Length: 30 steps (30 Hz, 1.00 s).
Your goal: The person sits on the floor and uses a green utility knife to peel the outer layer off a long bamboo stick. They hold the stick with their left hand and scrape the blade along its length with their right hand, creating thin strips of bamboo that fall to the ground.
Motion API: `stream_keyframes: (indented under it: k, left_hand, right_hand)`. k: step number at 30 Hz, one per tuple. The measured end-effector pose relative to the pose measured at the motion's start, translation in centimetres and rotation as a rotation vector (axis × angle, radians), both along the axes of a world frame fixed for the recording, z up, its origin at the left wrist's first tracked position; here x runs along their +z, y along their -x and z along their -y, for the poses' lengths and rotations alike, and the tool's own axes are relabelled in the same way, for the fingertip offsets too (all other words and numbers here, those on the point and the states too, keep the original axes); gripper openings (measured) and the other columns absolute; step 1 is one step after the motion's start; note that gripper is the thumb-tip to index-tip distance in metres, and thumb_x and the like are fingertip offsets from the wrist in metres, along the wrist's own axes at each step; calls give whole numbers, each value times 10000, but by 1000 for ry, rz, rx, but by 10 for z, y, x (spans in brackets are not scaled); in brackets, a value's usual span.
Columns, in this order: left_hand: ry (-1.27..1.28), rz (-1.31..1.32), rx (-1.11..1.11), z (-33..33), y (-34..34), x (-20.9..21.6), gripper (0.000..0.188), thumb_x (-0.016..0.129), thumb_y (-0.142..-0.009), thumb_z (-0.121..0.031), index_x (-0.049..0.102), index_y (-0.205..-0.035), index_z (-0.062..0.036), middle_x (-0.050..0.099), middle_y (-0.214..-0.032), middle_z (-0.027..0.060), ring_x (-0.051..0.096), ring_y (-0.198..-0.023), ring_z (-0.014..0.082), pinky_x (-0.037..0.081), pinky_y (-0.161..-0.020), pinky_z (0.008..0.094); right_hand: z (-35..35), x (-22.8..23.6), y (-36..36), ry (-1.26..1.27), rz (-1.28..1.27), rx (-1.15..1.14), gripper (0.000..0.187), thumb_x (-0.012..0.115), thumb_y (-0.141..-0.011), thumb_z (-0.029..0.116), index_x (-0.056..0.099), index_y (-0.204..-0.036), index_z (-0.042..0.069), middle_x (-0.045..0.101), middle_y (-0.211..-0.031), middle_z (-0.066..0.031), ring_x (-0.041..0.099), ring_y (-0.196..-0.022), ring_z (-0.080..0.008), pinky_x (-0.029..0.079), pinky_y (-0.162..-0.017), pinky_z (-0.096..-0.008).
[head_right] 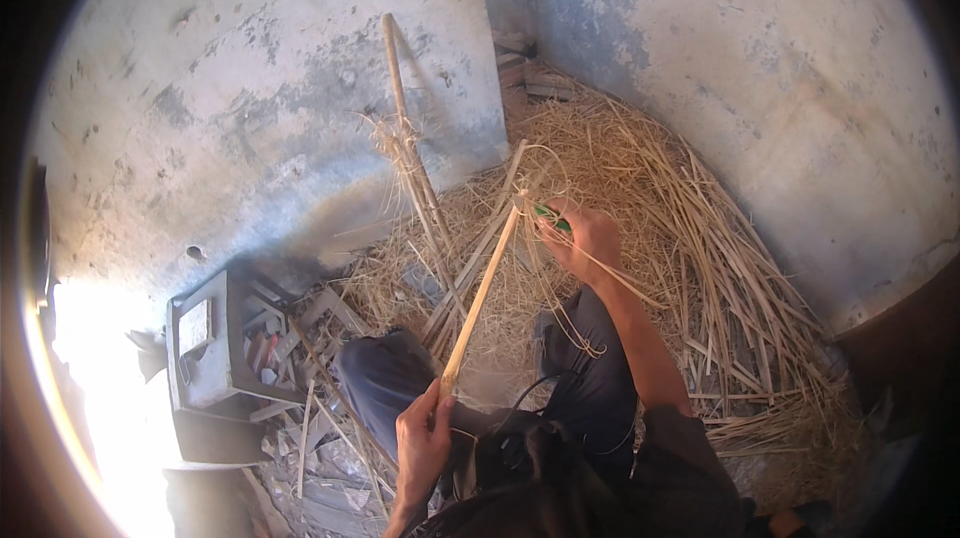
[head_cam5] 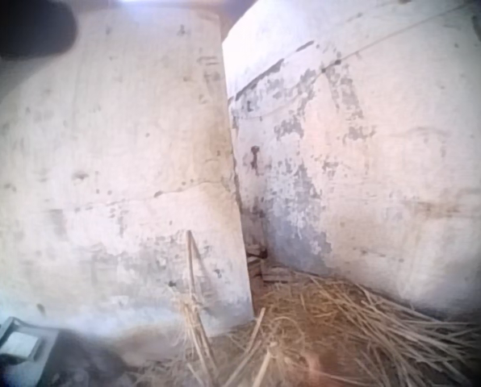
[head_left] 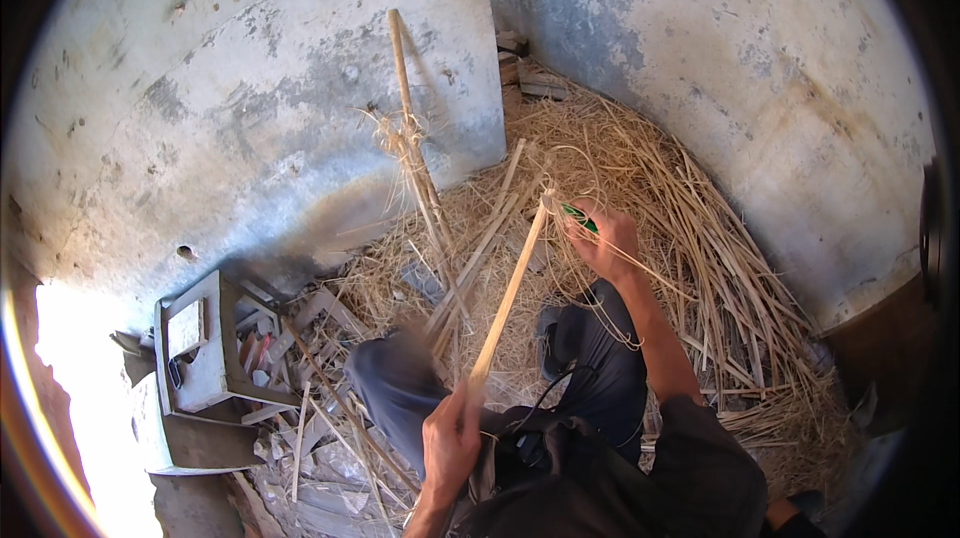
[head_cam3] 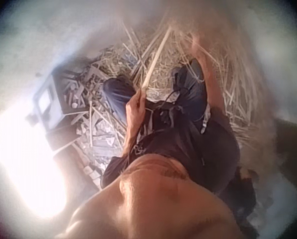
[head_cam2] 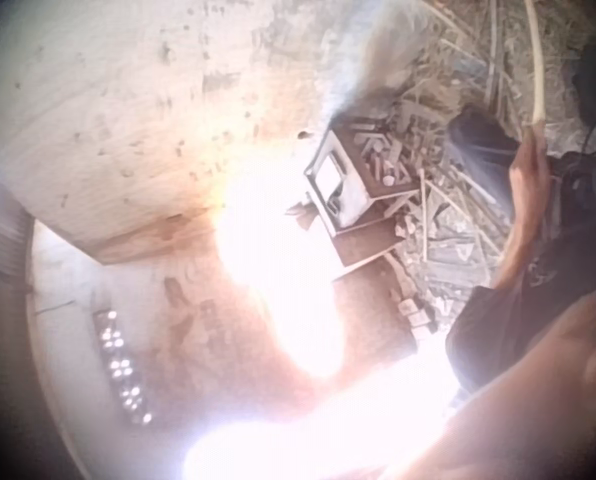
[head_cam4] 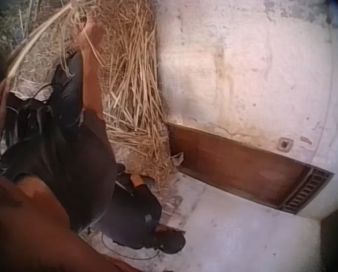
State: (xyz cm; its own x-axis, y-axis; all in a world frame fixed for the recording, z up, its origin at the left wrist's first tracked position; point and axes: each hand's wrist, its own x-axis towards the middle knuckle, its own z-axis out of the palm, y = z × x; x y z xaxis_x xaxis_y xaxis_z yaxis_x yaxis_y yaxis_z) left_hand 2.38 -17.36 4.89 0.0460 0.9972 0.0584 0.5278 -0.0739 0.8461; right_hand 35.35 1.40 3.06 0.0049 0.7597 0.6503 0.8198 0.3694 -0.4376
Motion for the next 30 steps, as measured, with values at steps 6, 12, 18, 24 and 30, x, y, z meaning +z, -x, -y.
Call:
stream_keyframes:
  k: [6,12,18,24,30]
  left_hand:
    - [-41,29,0,-2,4,-5,342,753,-1026,-97,736,-1338,41,755,-941,221,714,-731,279,553,-696,380]
    - [-57,31,38,-15,0,1,366,805,-989,-107,741,-1300,75,785,-1022,241,762,-804,292,576,-748,366]
    - [-126,52,65,-31,-10,7,396,829,-977,-123,737,-1295,93,794,-1075,263,802,-928,348,596,-835,390]
    - [-127,60,81,-38,-16,11,390,842,-977,-135,737,-1276,92,794,-1077,282,805,-957,372,604,-855,401]
    - [-78,82,96,-38,-20,21,388,836,-992,-147,731,-1273,98,798,-1055,277,807,-932,325,605,-834,397]
  right_hand:
    - [-2,-27,1,387,-593,287,445,551,-1186,434,765,-1213,44,538,-693,21,437,-548,-66,391,-515,-311]
    - [29,-20,36,521,-1000,389,527,424,-1230,437,717,-1230,0,445,-711,52,358,-564,-28,304,-522,-236]
    - [57,-25,71,230,-549,455,304,669,-1073,299,746,-1165,19,679,-835,-46,557,-617,-124,461,-591,-325]
    - [73,-20,90,44,-260,520,299,817,-971,278,780,-1129,27,772,-895,-107,774,-745,-265,603,-655,-369]
    - [75,-20,90,-15,-164,522,319,820,-978,325,791,-1104,33,793,-909,-102,780,-736,-276,612,-636,-377]
